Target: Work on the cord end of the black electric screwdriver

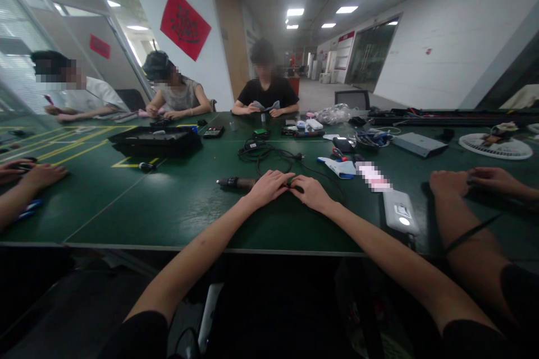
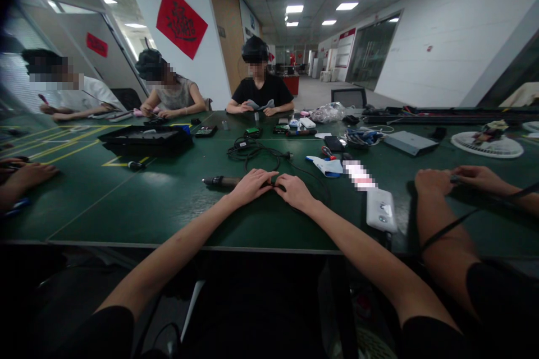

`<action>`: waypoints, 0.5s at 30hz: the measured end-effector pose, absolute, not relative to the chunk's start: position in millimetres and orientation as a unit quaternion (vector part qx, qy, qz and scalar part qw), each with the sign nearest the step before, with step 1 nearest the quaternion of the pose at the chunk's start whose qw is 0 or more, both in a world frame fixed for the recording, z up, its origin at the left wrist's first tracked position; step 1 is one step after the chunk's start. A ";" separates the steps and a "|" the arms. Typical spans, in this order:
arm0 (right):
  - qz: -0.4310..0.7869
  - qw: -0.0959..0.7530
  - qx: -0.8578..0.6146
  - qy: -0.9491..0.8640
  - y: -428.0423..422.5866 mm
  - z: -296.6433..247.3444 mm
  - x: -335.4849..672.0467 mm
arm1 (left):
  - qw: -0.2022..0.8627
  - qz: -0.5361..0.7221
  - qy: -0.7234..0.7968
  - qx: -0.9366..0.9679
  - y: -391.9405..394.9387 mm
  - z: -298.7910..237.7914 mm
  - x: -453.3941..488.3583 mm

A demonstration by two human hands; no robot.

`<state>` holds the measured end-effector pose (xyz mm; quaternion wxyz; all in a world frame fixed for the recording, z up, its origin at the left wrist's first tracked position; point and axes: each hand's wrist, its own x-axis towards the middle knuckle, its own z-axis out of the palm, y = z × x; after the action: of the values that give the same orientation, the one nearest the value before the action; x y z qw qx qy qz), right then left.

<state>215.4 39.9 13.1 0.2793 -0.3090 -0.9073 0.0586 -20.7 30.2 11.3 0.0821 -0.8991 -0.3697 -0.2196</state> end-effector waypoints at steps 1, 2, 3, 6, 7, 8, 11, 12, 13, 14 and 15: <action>0.060 0.278 -0.307 -0.908 38.7 13.9 215.5 | 0.077 -0.220 -0.373 -0.898 30.6 11.6 -21.1; 0.060 0.275 -0.305 -0.910 37.7 14.4 215.7 | 0.075 -0.217 -0.376 -0.898 30.9 11.9 -21.6; 0.060 0.272 -0.305 -0.911 37.0 14.7 216.0 | 0.074 -0.212 -0.377 -0.899 31.2 12.4 -21.9; 0.056 0.261 -0.310 -0.913 37.8 17.0 216.9 | 0.066 -0.189 -0.374 -0.905 31.7 14.5 -21.4; 0.055 0.255 -0.316 -0.912 38.2 19.9 216.6 | 0.062 -0.183 -0.376 -0.906 31.8 15.5 -20.7; 0.054 0.247 -0.324 -0.912 37.7 24.9 215.7 | 0.059 -0.179 -0.380 -0.906 31.8 16.5 -20.1; 0.062 0.225 -0.346 -0.909 21.3 53.0 208.9 | 0.056 -0.171 -0.404 -0.897 32.0 19.0 -21.3; 0.076 0.230 -0.341 -0.908 8.3 65.0 206.2 | 0.056 -0.168 -0.410 -0.895 32.0 19.5 -24.1; 0.099 0.240 -0.326 -0.909 -8.6 76.6 204.5 | 0.053 -0.166 -0.416 -0.892 32.1 19.7 -28.6; 0.127 0.251 -0.306 -0.910 -28.6 86.5 204.9 | 0.049 -0.166 -0.423 -0.890 32.2 19.5 -35.0; 0.152 0.259 -0.291 -0.908 -50.2 93.8 208.7 | 0.043 -0.167 -0.431 -0.886 32.1 19.1 -43.5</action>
<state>208.7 -50.2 93.8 0.2594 -0.2912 -0.9081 0.1524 -43.5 32.1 19.1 0.0429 -0.8859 -0.4306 -0.1670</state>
